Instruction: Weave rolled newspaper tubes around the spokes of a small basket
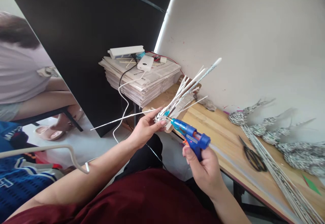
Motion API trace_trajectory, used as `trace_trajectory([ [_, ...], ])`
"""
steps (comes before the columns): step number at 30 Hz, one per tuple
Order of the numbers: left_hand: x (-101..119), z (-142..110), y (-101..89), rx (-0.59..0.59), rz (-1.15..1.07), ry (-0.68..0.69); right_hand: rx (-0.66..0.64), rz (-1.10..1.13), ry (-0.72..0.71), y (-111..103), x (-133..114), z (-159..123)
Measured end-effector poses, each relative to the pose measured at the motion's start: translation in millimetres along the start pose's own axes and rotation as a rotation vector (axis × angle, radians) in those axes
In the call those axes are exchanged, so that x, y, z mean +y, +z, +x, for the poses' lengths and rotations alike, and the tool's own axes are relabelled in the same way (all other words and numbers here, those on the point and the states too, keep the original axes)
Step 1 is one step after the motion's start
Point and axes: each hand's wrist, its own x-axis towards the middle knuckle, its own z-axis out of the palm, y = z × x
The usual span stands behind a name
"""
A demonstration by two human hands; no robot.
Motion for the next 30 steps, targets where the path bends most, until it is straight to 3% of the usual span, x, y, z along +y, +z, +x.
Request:
trace_trajectory([
  [4,1.2,-2.6,3.1,-0.044,-0.009,0.006,-0.01,-0.19,-0.092,2.4,-4.1,0.2],
  [8,2.0,-3.6,3.6,-0.086,-0.012,0.013,-0.016,-0.194,-0.132,4.1,-4.8,2.9],
  [15,6.4,-5.6,8.4,-0.061,0.021,0.008,0.065,-0.266,-0.134,3.9,-3.9,4.1],
  [30,5.4,-5.2,7.5,-0.052,0.037,0.013,0.082,-0.315,-0.208,8.4,-5.8,6.9],
])
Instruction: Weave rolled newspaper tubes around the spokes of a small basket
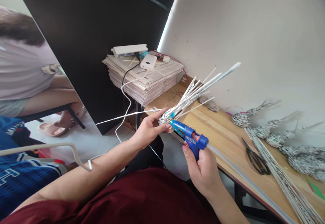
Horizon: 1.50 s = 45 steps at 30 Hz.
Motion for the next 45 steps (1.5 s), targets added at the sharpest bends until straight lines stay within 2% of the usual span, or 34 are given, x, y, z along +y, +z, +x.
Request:
trace_trajectory([
  [23,-0.7,0.6,-2.9,0.015,-0.012,-0.018,-0.037,0.005,0.045,2.5,3.0,0.3],
  [33,0.3,1.3,-5.4,0.016,-0.023,-0.025,-0.012,-0.008,0.04,0.4,3.1,1.8],
  [45,-0.9,1.3,-6.5,0.007,-0.062,-0.048,-0.078,0.044,0.062,3.8,1.3,3.4],
])
